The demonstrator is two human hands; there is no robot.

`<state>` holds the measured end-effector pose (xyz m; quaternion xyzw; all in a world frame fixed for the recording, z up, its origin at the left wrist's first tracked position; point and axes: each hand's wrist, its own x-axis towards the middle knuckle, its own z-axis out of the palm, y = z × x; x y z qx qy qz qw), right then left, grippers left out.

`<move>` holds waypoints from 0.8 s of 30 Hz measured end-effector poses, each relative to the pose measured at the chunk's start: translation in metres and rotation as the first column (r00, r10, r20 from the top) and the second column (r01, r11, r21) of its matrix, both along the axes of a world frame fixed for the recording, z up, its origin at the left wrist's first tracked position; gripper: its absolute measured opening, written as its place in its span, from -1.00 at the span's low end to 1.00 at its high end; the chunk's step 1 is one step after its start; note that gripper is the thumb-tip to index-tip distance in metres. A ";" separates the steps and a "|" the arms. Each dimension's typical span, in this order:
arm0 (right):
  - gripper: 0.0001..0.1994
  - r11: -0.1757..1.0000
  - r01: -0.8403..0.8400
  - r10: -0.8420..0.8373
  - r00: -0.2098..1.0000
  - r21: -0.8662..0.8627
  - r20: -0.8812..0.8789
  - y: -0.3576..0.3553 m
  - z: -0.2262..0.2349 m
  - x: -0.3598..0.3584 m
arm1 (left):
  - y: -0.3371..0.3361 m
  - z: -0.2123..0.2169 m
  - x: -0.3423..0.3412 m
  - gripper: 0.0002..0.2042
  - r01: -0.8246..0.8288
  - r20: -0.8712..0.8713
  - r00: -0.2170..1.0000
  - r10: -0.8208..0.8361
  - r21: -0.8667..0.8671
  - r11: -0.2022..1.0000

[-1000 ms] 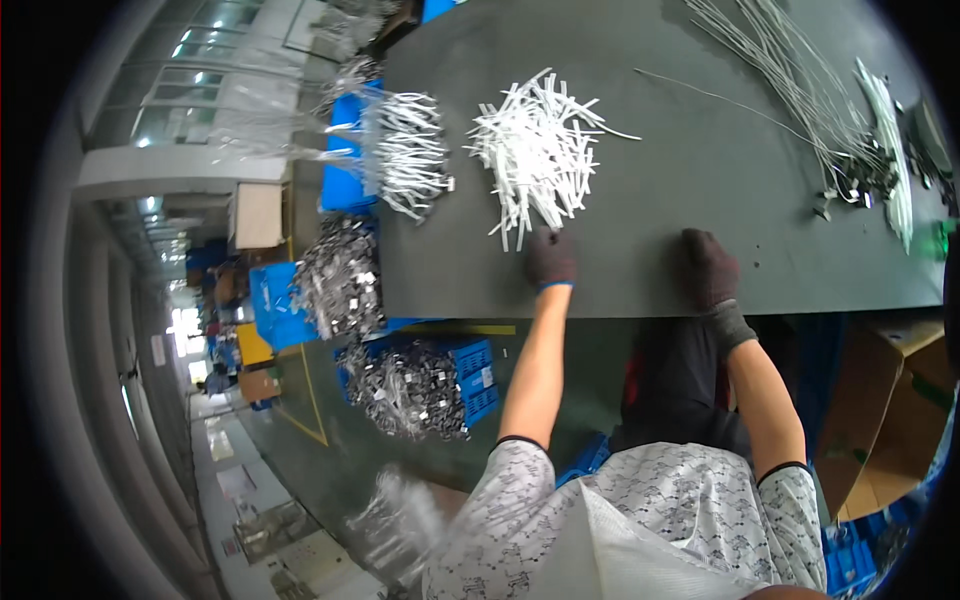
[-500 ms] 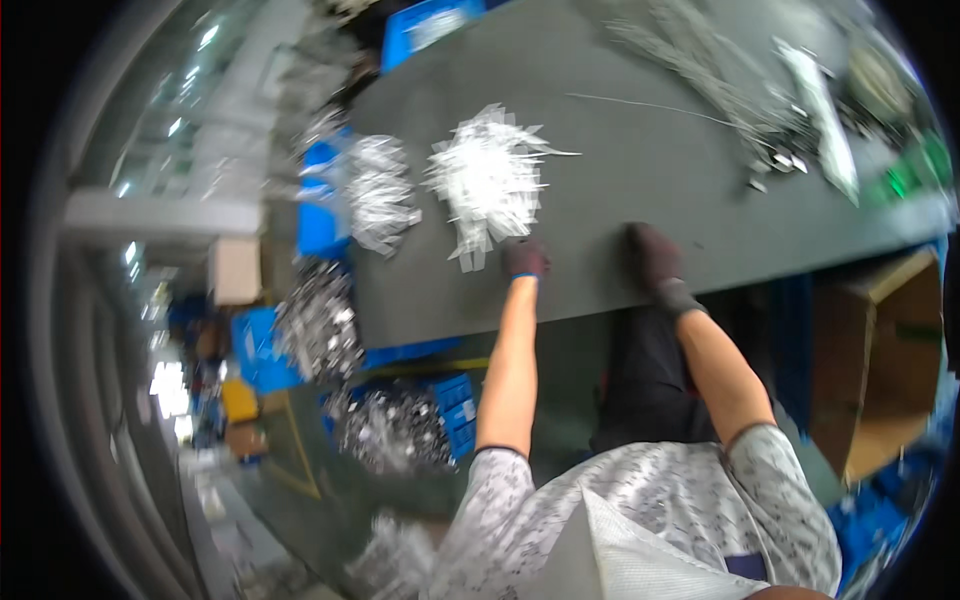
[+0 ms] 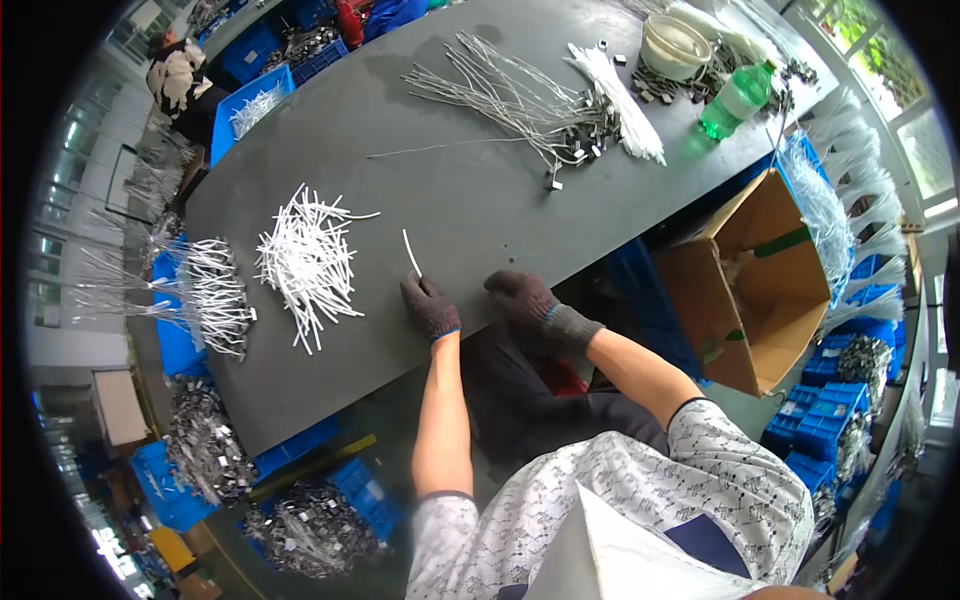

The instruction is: Arranging and sorting white electronic wire harnesses on a workbench.

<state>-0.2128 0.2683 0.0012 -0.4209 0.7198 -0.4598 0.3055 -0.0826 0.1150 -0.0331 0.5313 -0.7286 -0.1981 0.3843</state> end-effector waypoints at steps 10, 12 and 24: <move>-0.10 0.982 0.140 0.065 0.368 0.125 -0.928 -0.106 0.094 -0.151 | -0.001 0.008 0.001 -0.79 0.002 0.100 0.995 -0.009 0.070 0.998; -0.04 0.969 0.169 0.125 0.289 0.179 -0.949 -0.136 0.069 -0.192 | -0.003 0.007 0.000 -0.80 0.023 0.139 0.990 -0.031 0.055 0.998; -0.26 0.694 0.500 0.026 0.701 0.518 -0.713 -0.238 0.076 -0.376 | -0.013 0.001 -0.001 -0.83 0.059 0.119 0.991 -0.056 -0.020 0.998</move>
